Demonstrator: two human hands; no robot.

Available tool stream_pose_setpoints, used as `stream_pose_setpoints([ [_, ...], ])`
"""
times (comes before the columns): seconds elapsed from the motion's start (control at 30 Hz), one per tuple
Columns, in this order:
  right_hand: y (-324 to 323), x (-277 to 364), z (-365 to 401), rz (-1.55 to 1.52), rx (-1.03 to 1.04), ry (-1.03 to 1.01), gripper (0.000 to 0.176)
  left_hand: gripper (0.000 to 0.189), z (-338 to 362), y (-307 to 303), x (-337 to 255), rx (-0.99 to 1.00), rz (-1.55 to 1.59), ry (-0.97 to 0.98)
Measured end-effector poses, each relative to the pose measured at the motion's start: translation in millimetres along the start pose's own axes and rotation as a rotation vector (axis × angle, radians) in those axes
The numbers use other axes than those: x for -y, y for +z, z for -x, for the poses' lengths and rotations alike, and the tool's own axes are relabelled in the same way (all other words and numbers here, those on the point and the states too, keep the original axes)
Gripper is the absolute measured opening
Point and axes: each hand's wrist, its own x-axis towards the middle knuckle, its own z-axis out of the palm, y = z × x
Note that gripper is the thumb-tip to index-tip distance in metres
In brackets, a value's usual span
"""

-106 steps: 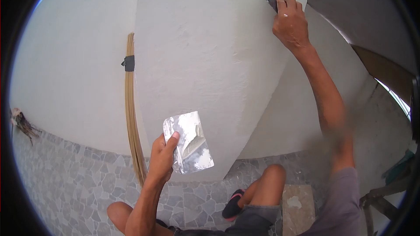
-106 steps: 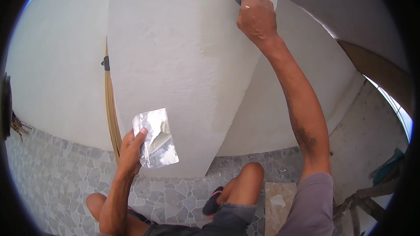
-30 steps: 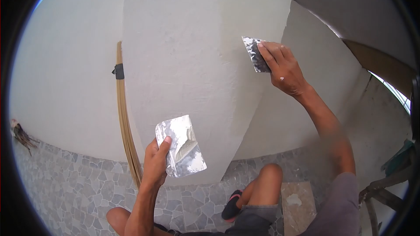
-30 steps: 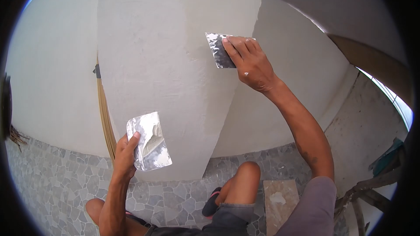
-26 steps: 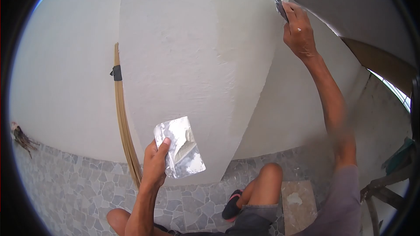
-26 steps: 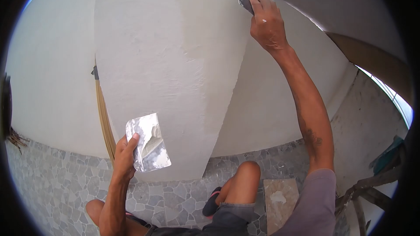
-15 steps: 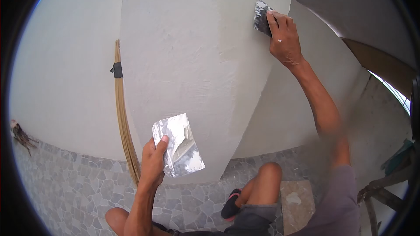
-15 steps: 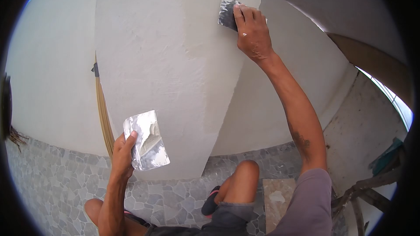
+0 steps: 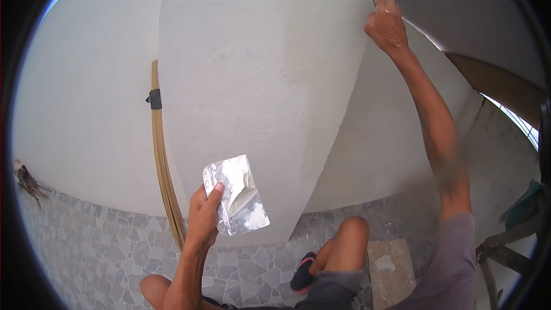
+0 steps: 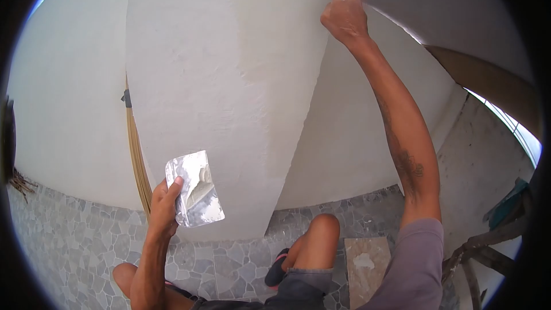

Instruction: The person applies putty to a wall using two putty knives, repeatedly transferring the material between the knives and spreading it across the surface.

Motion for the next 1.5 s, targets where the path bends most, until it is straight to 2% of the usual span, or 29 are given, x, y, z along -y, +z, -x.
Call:
stream_pose_setpoints([
  [0.1, 2.7, 27.3, 15.9, -0.037, 0.009, -0.133, 0.044, 0.04, -0.2, 0.8, -0.4, 0.003, 0.003, 0.022],
  [0.2, -8.6, 54.5, 54.7, -0.111, -0.013, -0.545, 0.042, 0.04, 1.6, 2.3, -0.5, 0.008, 0.016, 0.032],
  [0.3, -27.9, 50.1, 49.4, -0.199, -0.013, -0.69, 0.041, 0.04, 1.1, 2.1, -0.2, 0.002, 0.019, 0.047],
  [0.4, -16.7, 18.3, 15.0, -0.11, -0.161, -0.358, 0.04, 0.041, 2.1, 2.6, -0.3, 0.009, 0.016, 0.048],
  [0.5, 1.6, 1.0, -10.9, 0.002, -0.137, -0.193, 0.04, 0.041, 0.6, 1.0, 0.9, 0.015, 0.025, 0.041],
  [0.63, -2.5, 40.8, 17.9, -0.048, -0.115, -0.44, 0.042, 0.041, 1.1, 1.1, -0.3, 0.023, 0.027, 0.03],
  [0.73, -17.9, 54.2, 39.1, -0.181, 0.01, -0.776, 0.044, 0.041, 0.9, 1.3, -0.1, 0.016, 0.044, 0.028],
  [0.83, -26.0, 39.7, 26.9, -0.217, -0.072, -0.673, 0.043, 0.041, 0.7, 0.7, 2.3, 0.012, 0.036, 0.051],
  [0.93, -10.7, 4.6, -6.2, -0.112, -0.209, -0.334, 0.043, 0.041, 0.8, 0.2, 2.7, 0.014, 0.031, 0.049],
  [1.03, 6.7, -6.2, -18.8, -0.029, -0.133, -0.236, 0.042, 0.041, 1.1, 1.1, 1.9, 0.004, 0.026, 0.047],
  [1.13, -5.9, 38.8, 14.0, -0.103, -0.062, -0.344, 0.041, 0.041, 0.3, -1.0, 2.0, 0.031, 0.03, 0.041],
  [1.23, -20.8, 49.9, 38.0, -0.267, 0.044, -0.592, 0.039, 0.04, -0.7, 0.6, 2.8, -0.005, 0.035, 0.047],
  [1.33, -32.9, 37.2, 32.2, -0.318, 0.061, -0.485, 0.04, 0.038, 0.4, -0.5, 2.0, 0.018, 0.03, 0.048],
  [1.37, -32.7, 28.8, 23.3, -0.318, 0.024, -0.394, 0.037, 0.038, 1.2, 0.3, 2.0, 0.018, 0.028, 0.049],
  [1.5, -16.5, 2.7, -4.1, -0.198, -0.044, -0.267, 0.036, 0.04, 1.4, 0.9, 1.4, 0.013, 0.029, 0.054],
])
